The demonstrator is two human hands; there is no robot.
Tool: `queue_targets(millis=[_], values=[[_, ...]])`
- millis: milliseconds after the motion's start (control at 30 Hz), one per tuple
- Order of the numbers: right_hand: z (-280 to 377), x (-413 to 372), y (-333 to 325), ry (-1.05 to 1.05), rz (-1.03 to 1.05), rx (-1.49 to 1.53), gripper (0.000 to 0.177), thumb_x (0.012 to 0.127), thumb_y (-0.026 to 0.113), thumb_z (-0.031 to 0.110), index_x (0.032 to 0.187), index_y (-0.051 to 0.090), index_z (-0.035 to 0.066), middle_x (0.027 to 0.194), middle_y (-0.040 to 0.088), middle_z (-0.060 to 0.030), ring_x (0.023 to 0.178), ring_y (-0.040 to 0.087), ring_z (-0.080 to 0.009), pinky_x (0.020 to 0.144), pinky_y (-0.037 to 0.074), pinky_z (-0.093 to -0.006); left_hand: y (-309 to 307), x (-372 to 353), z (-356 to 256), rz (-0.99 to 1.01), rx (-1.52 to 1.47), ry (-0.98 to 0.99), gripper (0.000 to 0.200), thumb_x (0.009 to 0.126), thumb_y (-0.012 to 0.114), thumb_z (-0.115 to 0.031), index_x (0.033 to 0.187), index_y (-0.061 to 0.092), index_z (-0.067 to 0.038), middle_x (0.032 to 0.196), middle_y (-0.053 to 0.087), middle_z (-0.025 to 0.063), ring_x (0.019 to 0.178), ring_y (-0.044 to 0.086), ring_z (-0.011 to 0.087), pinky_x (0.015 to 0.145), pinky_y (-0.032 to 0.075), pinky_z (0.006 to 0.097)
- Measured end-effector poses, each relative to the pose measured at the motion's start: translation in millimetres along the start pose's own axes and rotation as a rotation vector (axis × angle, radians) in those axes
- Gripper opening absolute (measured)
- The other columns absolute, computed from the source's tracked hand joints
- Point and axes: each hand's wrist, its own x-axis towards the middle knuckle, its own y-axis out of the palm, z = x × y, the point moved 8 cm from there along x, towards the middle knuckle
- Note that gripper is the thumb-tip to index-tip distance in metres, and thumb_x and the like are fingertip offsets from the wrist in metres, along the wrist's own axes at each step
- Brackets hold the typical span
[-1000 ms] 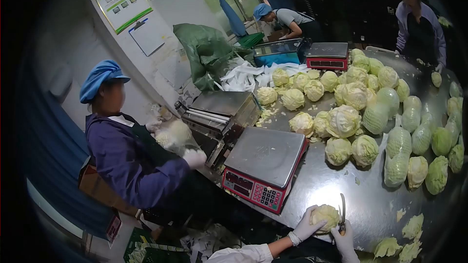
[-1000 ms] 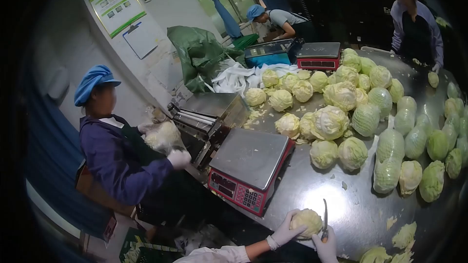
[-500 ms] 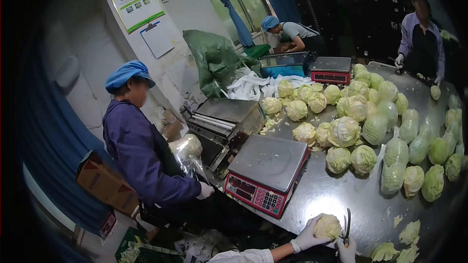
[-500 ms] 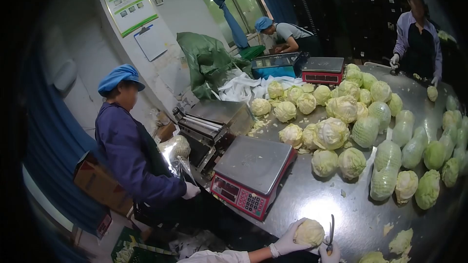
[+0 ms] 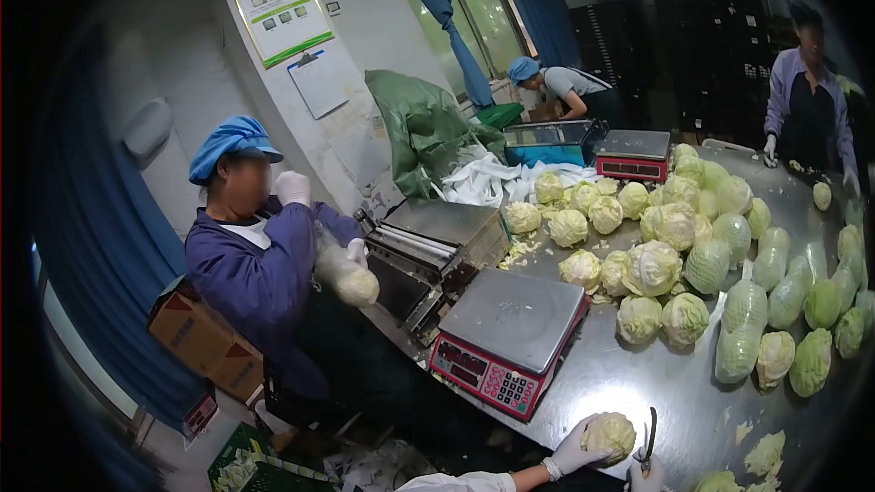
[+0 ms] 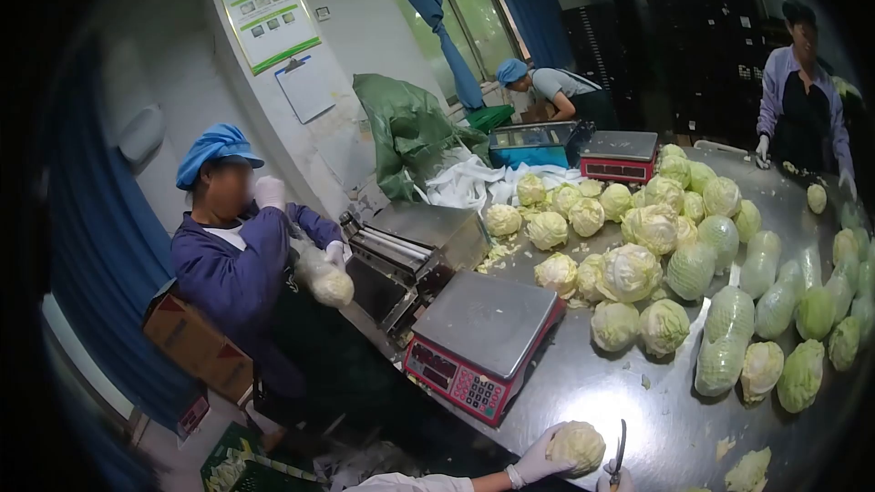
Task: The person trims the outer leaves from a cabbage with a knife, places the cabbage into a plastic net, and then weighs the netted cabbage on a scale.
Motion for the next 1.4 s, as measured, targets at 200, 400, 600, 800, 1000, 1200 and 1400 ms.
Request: queue_targets(millis=[200,400,600,800,1000,1200,1400], values=[[-4,2,0,0.021,0.023,-0.075,0.035,0.103,0.061,0.018,0.134,0.057,0.003,0.084,0.057,-0.0003,0.055,0.048,-0.0065,0.046,0.039,-0.0218,16,-6,-24,0.108,-0.31,-0.002,0.036,0.109,0.045,-0.02,0.141,0.04,-0.003,0.13,0.058,0.0176,0.118,0.059,0.0315,0.095,0.058,0.0467],[3,-2,0,0.02,0.029,-0.052,0.038,0.102,0.06,0.015,0.138,0.054,0.002,0.085,0.057,-0.0008,0.056,0.049,-0.0069,0.048,0.04,-0.0224,-14,1,16,-0.128,0.304,0.178,0.095,0.079,0.082,-0.048,0.15,0.04,-0.003,0.139,0.057,0.0173,0.129,0.056,0.027,0.111,0.043,0.0366],[-2,-10,-2,-0.205,-0.04,0.007,0.056,0.1,0.058,0.009,0.154,0.044,0.01,0.096,0.06,-0.0036,0.065,0.052,-0.0073,0.057,0.044,-0.0234,-15,-9,9,-0.086,0.369,0.188,0.098,0.077,0.081,-0.053,0.15,0.039,-0.002,0.141,0.056,0.0184,0.131,0.056,0.0304,0.11,0.043,0.0379],[5,-8,-6,-0.068,-0.102,0.128,0.021,0.101,0.062,0.014,0.118,0.059,0.002,0.084,0.061,-0.0022,0.06,0.054,-0.0078,0.051,0.043,-0.023,-15,-8,17,-0.105,0.287,0.234,0.108,0.075,0.074,-0.069,0.15,0.039,-0.001,0.14,0.056,0.0214,0.132,0.056,0.0336,0.11,0.044,0.0399],[-15,7,-11,-0.023,-0.065,0.105,0.021,0.101,0.062,0.013,0.119,0.06,0.002,0.078,0.059,-0.0011,0.053,0.051,-0.0074,0.045,0.04,-0.0228,-11,-9,17,-0.107,0.245,0.226,0.111,0.074,0.074,-0.071,0.15,0.039,0.0,0.138,0.057,0.0236,0.13,0.057,0.0353,0.108,0.045,0.041],[3,-2,-7,0.028,-0.012,0.16,0.017,0.101,0.061,0.014,0.115,0.061,0.003,0.07,0.059,-0.0006,0.047,0.052,-0.0089,0.041,0.039,-0.0246,-11,-8,41,-0.055,0.121,0.152,0.097,0.081,0.071,-0.066,0.146,0.043,0.0,0.139,0.057,0.0223,0.127,0.059,0.036,0.109,0.045,0.0453],[86,23,-118,-0.359,-0.363,-0.258,0.027,0.1,0.056,0.017,0.122,0.06,0.003,0.088,0.067,-0.0079,0.074,0.062,-0.0177,0.067,0.047,-0.0326,37,56,-8,0.076,-0.147,-0.193,0.09,0.085,0.07,-0.061,0.144,0.045,0.001,0.139,0.057,0.0215,0.126,0.059,0.0348,0.109,0.046,0.0465]])
